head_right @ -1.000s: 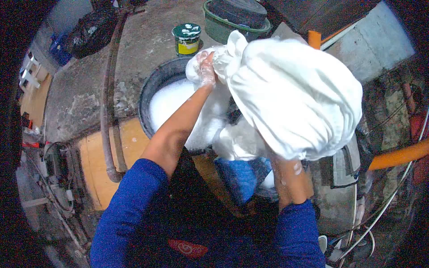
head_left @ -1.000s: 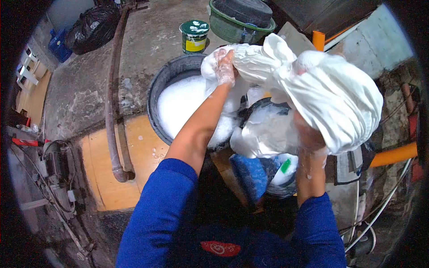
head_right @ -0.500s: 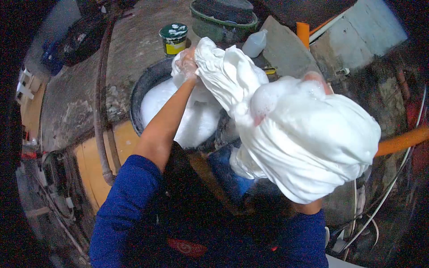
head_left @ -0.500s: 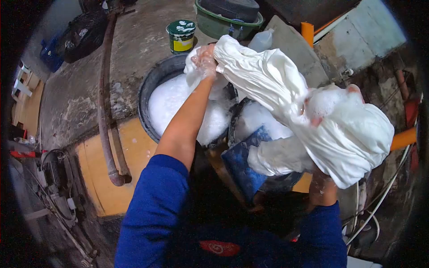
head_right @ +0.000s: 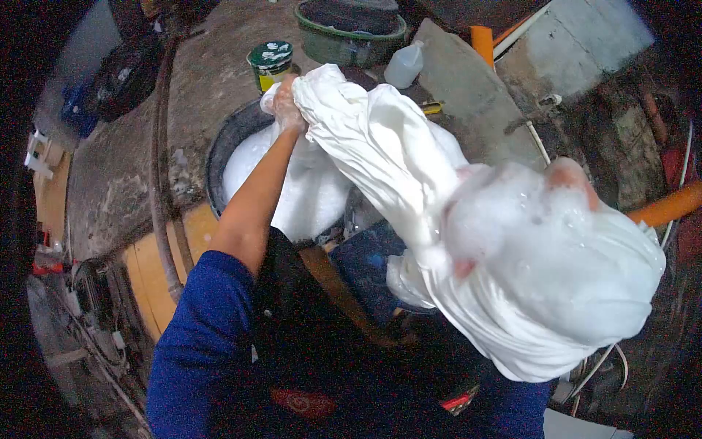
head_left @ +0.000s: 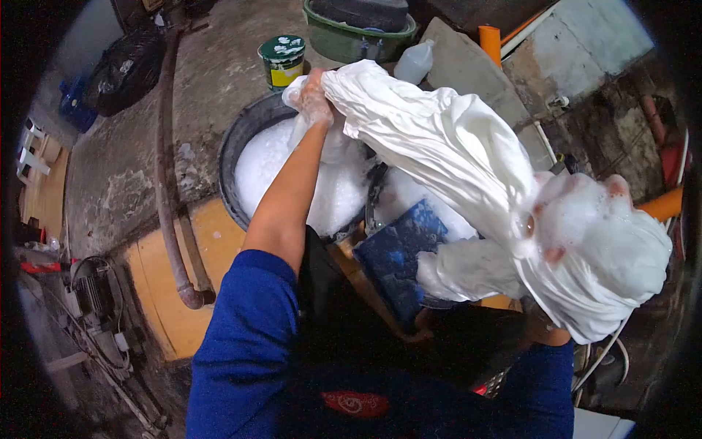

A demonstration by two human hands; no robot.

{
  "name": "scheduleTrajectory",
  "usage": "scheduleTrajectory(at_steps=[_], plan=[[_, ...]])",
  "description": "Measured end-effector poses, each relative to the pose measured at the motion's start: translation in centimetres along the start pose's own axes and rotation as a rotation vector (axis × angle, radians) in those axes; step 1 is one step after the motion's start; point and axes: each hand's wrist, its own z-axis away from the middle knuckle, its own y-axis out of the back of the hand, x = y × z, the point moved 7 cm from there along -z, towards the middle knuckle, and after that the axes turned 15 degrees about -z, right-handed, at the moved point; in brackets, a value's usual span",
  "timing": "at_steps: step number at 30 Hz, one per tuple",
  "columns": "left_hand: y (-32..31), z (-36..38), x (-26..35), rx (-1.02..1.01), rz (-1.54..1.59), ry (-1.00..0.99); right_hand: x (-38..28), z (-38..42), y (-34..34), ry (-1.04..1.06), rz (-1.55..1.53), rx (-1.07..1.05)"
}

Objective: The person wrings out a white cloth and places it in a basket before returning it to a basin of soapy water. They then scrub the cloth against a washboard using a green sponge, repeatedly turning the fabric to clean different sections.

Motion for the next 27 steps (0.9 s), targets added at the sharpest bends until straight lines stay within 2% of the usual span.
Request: scheduleTrajectory(at_steps=[2,6,9,13,17,18,21,22,25,27], plan=[[-0.2,-0.5,-0.2,-0.047,-0.056,0.023,-0.2,0.5,2.0,-0.016,0.02,0.019],[1.3,0.5,-0.1,0.157,-0.157,0.011,-0.8,1.7,6.2,-0.053,0.053,0.065],[1.7,0.7,-0.7,0.1,-0.013,0.037,-0.9,2.5,8.0,-0.077,0.067,0.086],[1.2,0.8,-1.2,0.074,-0.102,0.05,-1.1,2.9,9.5,-0.088,0.069,0.097],[-0.1,1.0,-2.0,0.049,-0.181,-0.103,-1.3,2.9,10.4,-0.094,0.071,0.097],[-0.2,0.6,-3.5,0.033,-0.076,0.108,-1.4,2.7,10.6,-0.093,0.071,0.098],[-0.6,2.0,-3.5,-0.041,-0.288,0.051,-1.8,2.0,10.7,-0.08,0.071,0.091],[0.2,1.9,-2.6,-0.164,-0.335,0.051,-1.9,1.7,10.7,-0.078,0.07,0.085],[0.0,2.1,-3.1,-0.061,-0.428,0.026,-2.5,-0.3,10.0,-0.045,0.068,0.064],[-0.7,1.5,-3.7,-0.072,-0.31,-0.067,-3.1,-1.8,9.0,-0.018,0.067,0.046]])
